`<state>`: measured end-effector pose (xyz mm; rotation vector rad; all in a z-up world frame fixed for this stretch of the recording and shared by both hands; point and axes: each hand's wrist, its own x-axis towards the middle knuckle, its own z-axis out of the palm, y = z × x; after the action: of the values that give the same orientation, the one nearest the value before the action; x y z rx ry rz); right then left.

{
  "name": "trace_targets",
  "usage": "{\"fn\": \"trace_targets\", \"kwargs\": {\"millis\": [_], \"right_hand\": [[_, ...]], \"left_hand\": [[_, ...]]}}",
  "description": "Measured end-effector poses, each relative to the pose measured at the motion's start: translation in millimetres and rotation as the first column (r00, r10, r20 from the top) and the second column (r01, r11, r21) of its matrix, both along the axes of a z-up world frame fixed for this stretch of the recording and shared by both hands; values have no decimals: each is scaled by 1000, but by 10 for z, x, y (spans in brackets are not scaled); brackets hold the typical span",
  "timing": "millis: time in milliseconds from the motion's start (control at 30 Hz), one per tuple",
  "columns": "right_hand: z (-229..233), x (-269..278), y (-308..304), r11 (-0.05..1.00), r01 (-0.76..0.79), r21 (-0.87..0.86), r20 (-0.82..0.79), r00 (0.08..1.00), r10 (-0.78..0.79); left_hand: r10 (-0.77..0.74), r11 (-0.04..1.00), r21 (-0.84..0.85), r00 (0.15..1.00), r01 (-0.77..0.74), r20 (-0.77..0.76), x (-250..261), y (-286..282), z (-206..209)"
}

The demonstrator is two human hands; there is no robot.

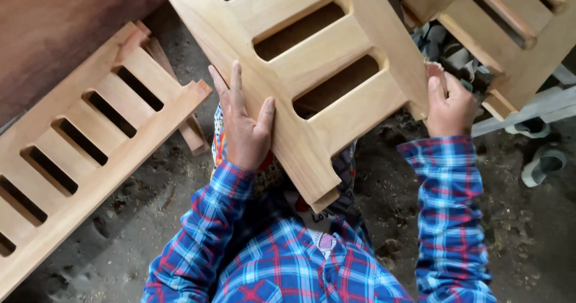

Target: The person sands a wooden chair backrest using a sanding block. They hold the piece on their lap and rub the sanding block across the flat surfaces and edges, flipping the piece over to sand both sides.

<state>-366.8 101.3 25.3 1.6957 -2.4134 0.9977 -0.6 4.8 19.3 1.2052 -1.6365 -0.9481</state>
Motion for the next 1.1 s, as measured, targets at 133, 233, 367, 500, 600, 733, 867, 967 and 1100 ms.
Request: {"fn": "trace_targets", "kwargs": {"millis": [133, 233, 367, 500, 600, 733, 867, 967, 1100], "right_hand": [[149, 7, 75, 990, 48, 134, 105, 993, -63], [162, 149, 197, 982, 105, 154, 10, 994, -108], [447, 644, 450, 924, 217, 314, 121, 956, -266], [488, 950, 717, 980, 84, 180, 213, 969, -122], [718, 1208, 839, 996, -19, 85, 219, 976, 0], [898, 1280, 952, 991, -132, -14, -26, 991, 131], [556, 1084, 893, 949, -313, 25, -118, 942, 314], [281, 903, 783, 889, -432, 150, -64, 893, 445], [259, 705, 316, 867, -469, 168, -60, 873, 484]], "left_hand": [[16, 1000, -22, 1000, -16, -6, 1, -14, -48], [-4, 999, -48, 999, 5, 34, 74, -117, -101], [-39, 999, -36, 997, 37, -67, 221, -459, -228], [-113, 994, 4, 991, 113, 71, 424, -852, -181], [-158, 986, -8, 945, 167, 287, 475, -915, 4], [-209, 975, 21, 869, 223, 448, 302, -712, 304], [-160, 959, -102, 805, 263, 571, 217, -689, 170], [-158, 941, -149, 784, 304, 600, 220, -738, 116], [-218, 928, -130, 790, 350, 573, 182, -776, 141]]}}
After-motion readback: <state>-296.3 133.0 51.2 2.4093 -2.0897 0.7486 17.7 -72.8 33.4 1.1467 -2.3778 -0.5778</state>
